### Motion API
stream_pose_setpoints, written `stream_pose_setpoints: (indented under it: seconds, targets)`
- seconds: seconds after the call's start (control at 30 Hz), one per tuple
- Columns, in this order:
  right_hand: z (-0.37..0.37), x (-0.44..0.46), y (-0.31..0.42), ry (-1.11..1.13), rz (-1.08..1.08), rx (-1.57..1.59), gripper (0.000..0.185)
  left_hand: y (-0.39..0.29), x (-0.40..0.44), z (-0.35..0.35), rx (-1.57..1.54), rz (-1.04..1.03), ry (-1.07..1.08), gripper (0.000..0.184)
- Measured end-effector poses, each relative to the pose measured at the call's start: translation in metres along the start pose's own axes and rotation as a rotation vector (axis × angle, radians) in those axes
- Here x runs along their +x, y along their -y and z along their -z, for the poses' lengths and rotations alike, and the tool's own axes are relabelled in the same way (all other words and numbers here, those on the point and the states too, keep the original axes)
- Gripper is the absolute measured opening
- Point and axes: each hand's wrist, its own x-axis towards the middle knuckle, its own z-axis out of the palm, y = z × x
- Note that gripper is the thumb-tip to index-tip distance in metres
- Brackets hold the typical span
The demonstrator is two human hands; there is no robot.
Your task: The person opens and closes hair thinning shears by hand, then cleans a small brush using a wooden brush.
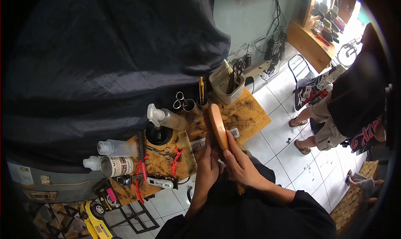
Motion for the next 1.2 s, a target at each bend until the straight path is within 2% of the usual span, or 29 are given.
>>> stream_pose_setpoints:
  seconds: [0.07,0.1,0.17,0.23,0.3,0.37,0.4,0.43,0.5,0.53,0.57,0.63,0.67,0.77,0.8,0.83,0.9,0.93,1.07,1.1,1.17,1.2]
  targets:
    - [0.001,0.000,0.001,0.037,0.007,-0.025,0.057,-0.014,0.001,0.000,-0.356,0.253,0.016,0.044]
    - [0.001,-0.001,0.001,0.031,0.036,0.033,0.057,-0.020,0.001,0.000,-0.359,0.249,0.014,0.044]
    - [0.002,-0.002,0.000,0.026,0.064,0.085,0.057,-0.028,0.001,-0.002,-0.552,0.393,-0.102,0.037]
    - [0.002,0.004,-0.006,-0.186,0.007,0.257,0.057,-0.022,0.001,-0.001,-0.580,0.378,-0.114,0.031]
    - [0.002,0.004,-0.014,-0.185,0.011,0.241,0.057,0.003,-0.001,-0.004,-0.601,0.370,-0.121,0.028]
    - [-0.008,-0.001,-0.007,-0.095,-0.009,0.028,0.056,0.047,0.003,-0.013,0.262,-0.295,-0.225,0.025]
    - [-0.011,-0.005,0.000,-0.078,0.021,0.007,0.056,0.032,-0.002,-0.010,0.120,-0.059,-0.123,0.025]
    - [-0.011,-0.004,0.002,-0.084,0.022,0.006,0.056,0.011,-0.003,-0.005,0.117,-0.062,-0.119,0.025]
    - [-0.007,-0.003,0.004,-0.001,-0.012,0.160,0.056,-0.024,-0.002,0.004,-0.321,0.327,-0.099,0.026]
    - [-0.007,-0.003,0.004,0.004,-0.002,0.239,0.055,-0.014,-0.002,0.003,-0.426,0.372,-0.097,0.026]
    - [-0.006,-0.005,0.001,0.000,-0.008,0.237,0.055,-0.016,-0.003,0.002,-0.431,0.377,-0.094,0.026]
    - [-0.005,-0.001,-0.003,-0.136,-0.001,0.365,0.055,-0.024,-0.002,0.003,-0.721,0.375,-0.199,0.026]
    - [-0.004,0.001,-0.006,-0.153,-0.018,0.414,0.055,-0.025,-0.004,0.005,-0.720,0.376,-0.204,0.026]
    - [-0.009,-0.003,-0.007,-0.079,-0.113,0.260,0.056,-0.027,-0.007,0.008,-0.632,0.460,-0.048,0.028]
    - [-0.012,-0.008,-0.007,-0.019,-0.097,0.263,0.055,-0.024,-0.007,0.000,-0.529,0.306,-0.155,0.027]
    - [-0.012,-0.009,-0.005,-0.018,-0.095,0.264,0.055,-0.023,-0.007,0.003,-0.528,0.304,-0.157,0.027]
    - [-0.010,-0.016,-0.002,0.000,-0.029,0.342,0.055,-0.019,-0.009,0.010,-0.787,0.423,-0.139,0.025]
    - [-0.009,-0.017,0.006,-0.008,0.055,0.281,0.056,-0.014,-0.007,0.008,-0.833,0.340,-0.157,0.022]
    - [-0.010,-0.016,0.004,-0.090,0.146,0.093,0.058,-0.017,-0.015,0.010,-0.908,0.371,-0.123,0.019]
    - [-0.012,-0.014,-0.004,-0.093,0.146,0.092,0.058,-0.022,-0.018,0.010,-0.820,0.382,-0.094,0.018]
    - [-0.015,-0.006,-0.026,-0.196,0.353,-0.290,0.058,-0.022,-0.022,0.009,-0.734,0.389,-0.061,0.017]
    - [-0.018,-0.008,-0.017,-0.219,0.219,-0.201,0.058,-0.017,-0.023,0.008,-0.771,0.348,-0.059,0.017]
